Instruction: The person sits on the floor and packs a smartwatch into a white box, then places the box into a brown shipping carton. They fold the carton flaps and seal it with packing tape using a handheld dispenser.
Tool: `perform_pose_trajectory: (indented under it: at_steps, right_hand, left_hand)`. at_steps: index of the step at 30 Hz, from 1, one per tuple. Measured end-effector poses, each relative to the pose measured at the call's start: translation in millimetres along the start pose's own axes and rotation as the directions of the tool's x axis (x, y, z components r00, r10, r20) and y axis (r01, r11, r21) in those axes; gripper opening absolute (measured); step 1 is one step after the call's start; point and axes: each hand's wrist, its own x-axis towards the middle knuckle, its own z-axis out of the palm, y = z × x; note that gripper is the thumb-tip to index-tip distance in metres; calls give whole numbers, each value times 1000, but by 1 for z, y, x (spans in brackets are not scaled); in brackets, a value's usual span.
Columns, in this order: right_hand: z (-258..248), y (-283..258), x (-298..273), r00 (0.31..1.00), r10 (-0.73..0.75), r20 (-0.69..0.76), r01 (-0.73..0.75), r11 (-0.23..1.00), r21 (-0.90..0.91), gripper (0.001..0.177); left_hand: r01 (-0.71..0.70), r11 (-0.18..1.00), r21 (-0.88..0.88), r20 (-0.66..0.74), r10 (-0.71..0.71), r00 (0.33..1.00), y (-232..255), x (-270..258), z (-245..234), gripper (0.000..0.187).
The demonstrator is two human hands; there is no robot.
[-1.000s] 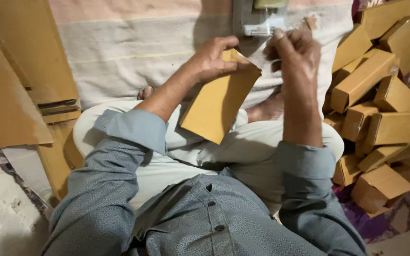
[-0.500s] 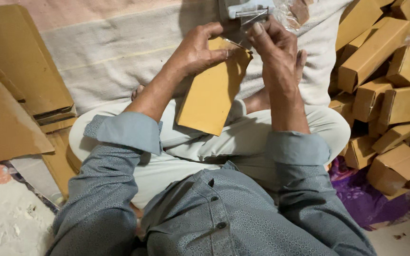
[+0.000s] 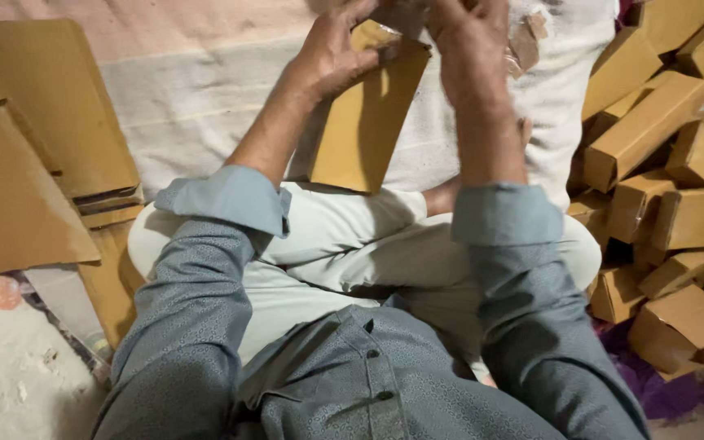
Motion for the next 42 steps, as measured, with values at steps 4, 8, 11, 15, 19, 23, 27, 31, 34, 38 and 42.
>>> perform_pose_trajectory:
  at_steps: [4,8,11,15,19,23,27,31,34,38,42]
  right_hand:
    - [8,20,-20,992,92,-86,-85,993,78,19]
    - [20,18,-27,994,62,-92,-50,991,124,21]
    - [25,7,-28,993,66,-101,-57,995,87,20]
    - [34,-1,-31,982,134,-131,-123,988,93,21]
    - [27,0,-31,966,192,-171,-185,981,58,22]
    - [14,18,-18,966,204,-159,-224,967,-119,22]
    - [6,23,-12,964,236,-125,-255,951,-172,26]
    - [3,16,-29,957,271,-108,-283,952,-120,23]
    - [5,-1,-59,931,338,-141,-348,936,-54,22]
    - [20,-39,-105,937,339,-84,-335,940,60,21]
    - [46,-68,-144,956,291,33,-293,950,108,22]
  left_hand:
    - [45,998,-38,14,-44,999,-16,-8,4,57]
    - [94,996,-1,79,-94,992,-18,-10,0,40]
    - [-51,993,-102,18,54,998,-13,-12,3,45]
    - [-12,1000,17,13,12,1000,-5,-13,-1,44]
    - [-52,998,-19,-10,52,999,1,-10,-1,46]
    - [23,1000,-16,-42,-24,999,-1,-21,4,41]
    - [15,1000,4,19,-15,1000,6,-15,1,34]
    - [26,1000,-6,-3,-26,1000,9,-9,-5,42]
    - [76,997,24,-32,-76,997,19,-16,-5,47]
    - [-98,989,109,-166,115,979,66,-29,-3,44]
    - [-239,942,236,-238,294,926,126,-83,-11,33]
